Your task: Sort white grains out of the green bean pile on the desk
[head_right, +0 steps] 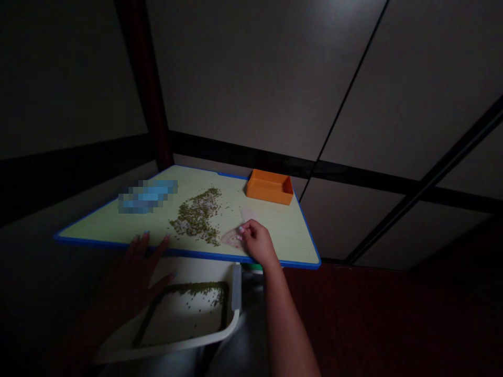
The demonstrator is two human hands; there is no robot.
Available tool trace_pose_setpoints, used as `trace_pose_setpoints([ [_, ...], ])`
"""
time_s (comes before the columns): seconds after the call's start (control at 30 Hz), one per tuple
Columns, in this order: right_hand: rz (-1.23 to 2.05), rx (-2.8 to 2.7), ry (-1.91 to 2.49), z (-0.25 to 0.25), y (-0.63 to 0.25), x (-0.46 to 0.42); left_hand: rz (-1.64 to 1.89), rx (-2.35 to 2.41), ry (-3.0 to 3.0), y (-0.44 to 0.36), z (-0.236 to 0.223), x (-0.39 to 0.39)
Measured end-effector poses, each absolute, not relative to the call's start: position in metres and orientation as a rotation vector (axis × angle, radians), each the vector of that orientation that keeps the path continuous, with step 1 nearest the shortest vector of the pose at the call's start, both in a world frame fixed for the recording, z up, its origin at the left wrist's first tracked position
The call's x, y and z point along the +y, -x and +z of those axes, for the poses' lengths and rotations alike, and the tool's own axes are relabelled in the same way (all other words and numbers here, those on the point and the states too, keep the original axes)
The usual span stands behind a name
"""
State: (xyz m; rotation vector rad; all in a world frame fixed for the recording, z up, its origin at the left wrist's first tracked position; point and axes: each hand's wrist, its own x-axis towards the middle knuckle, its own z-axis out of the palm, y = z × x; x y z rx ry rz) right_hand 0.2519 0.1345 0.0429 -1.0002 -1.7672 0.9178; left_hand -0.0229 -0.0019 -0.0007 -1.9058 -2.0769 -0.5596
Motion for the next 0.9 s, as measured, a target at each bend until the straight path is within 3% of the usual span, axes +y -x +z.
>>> trace_pose_setpoints([
  [0.9,0.895,-1.9,0.97,0.0503,-0.2524,0.1316,-0.542,-2.071,1.917,0.0224,0.0024,-0.0026],
])
